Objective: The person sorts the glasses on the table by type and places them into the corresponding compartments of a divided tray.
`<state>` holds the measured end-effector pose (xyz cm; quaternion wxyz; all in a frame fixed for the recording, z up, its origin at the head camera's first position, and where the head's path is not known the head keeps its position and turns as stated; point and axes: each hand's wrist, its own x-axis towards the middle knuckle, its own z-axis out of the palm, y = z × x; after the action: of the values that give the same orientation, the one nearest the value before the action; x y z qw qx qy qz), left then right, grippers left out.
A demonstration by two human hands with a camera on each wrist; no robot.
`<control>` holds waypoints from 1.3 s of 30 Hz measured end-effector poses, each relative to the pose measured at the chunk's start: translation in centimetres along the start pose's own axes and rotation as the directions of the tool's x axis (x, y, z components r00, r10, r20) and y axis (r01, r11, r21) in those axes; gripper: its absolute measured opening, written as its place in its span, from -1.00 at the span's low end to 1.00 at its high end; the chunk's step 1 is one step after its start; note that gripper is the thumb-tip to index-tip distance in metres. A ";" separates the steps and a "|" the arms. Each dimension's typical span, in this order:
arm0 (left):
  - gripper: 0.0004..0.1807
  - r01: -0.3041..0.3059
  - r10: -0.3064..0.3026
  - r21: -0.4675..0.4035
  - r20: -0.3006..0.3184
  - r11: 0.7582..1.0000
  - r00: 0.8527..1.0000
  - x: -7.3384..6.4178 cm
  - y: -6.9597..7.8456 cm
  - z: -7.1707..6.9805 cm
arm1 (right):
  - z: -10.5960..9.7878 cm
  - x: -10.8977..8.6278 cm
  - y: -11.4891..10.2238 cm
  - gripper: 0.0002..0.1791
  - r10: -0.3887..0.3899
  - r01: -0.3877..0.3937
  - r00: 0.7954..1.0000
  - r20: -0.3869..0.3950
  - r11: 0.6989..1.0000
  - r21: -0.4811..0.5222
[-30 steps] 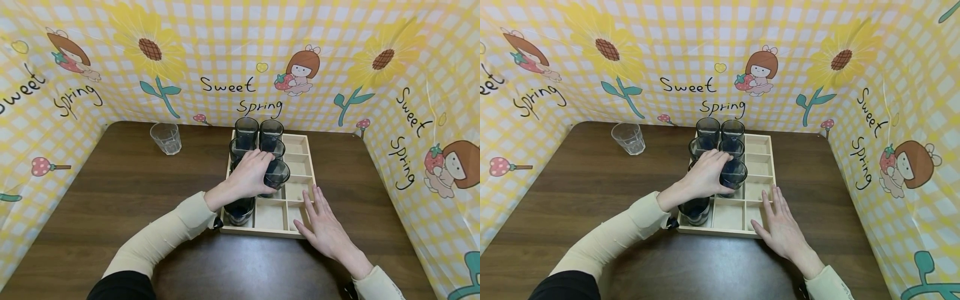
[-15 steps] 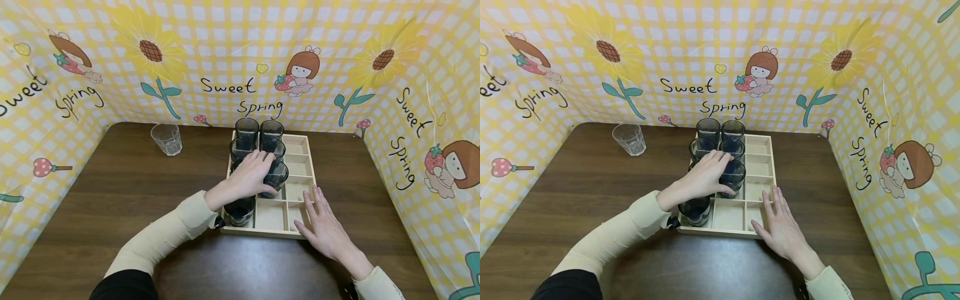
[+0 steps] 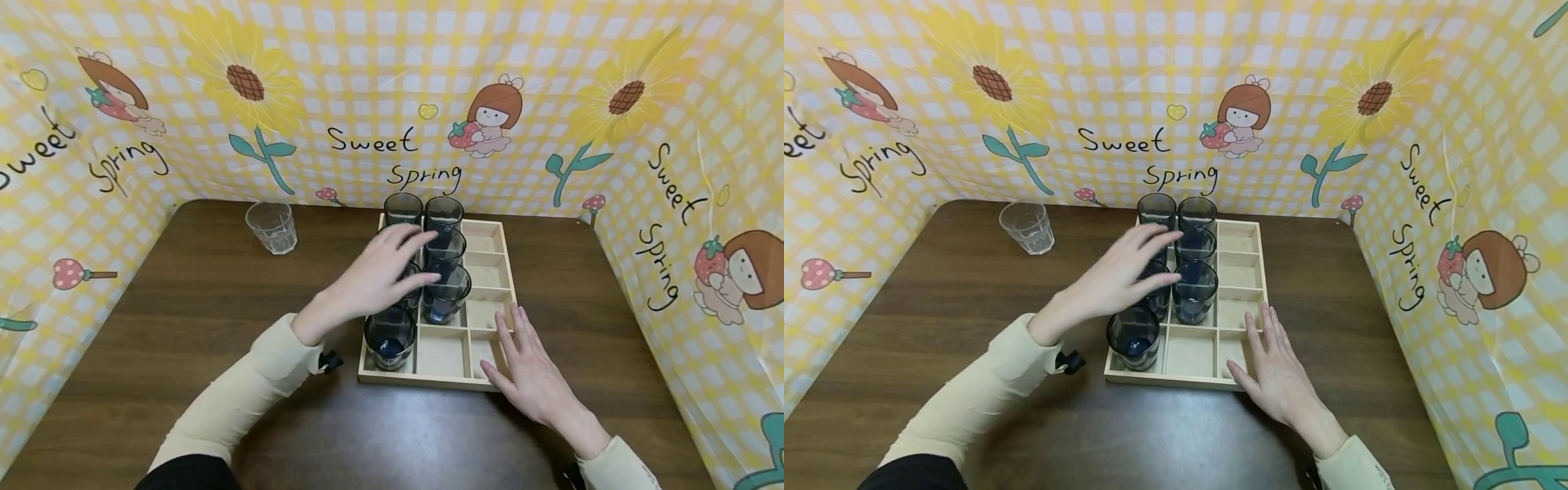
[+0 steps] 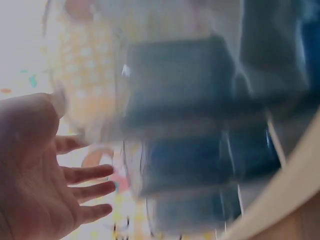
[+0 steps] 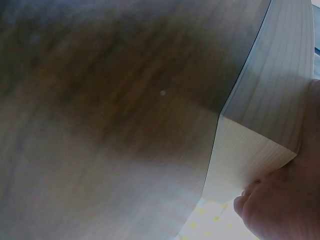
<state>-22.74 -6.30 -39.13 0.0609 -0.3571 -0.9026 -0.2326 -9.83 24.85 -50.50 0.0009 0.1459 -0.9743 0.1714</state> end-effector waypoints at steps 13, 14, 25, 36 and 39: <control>-0.12 0.350 -0.337 0.016 -0.229 0.937 0.913 -5.2 -10.0 -4.6 | -0.1 0.0 0.0 0.00 -0.003 0.003 1.000 -0.009 1.000 -0.010; -0.11 0.371 -0.357 0.023 -0.230 0.928 0.906 -5.6 -10.7 -4.7 | -0.1 0.0 0.0 0.00 -0.004 0.003 1.000 -0.009 1.000 -0.012; 0.32 0.586 -0.573 -0.037 -0.271 0.809 0.774 -8.6 -18.2 -4.0 | 0.0 0.0 -0.1 0.00 0.003 -0.003 1.000 0.001 1.000 -0.009; 0.52 0.658 -0.717 -0.289 -0.227 0.695 0.659 -9.0 -22.0 -2.5 | 0.0 0.0 0.0 -0.01 0.003 -0.003 1.000 -0.004 1.000 -0.016; 0.52 0.625 -0.758 -0.457 -0.203 0.633 0.620 -8.9 -22.5 -2.1 | 0.1 0.0 0.0 0.00 0.005 -0.005 1.000 -0.001 1.000 -0.015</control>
<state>-31.42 -27.09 -48.24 0.0741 0.0722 -0.8847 -0.4546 -9.84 24.79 -50.54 0.0023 0.1435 -0.9759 0.1643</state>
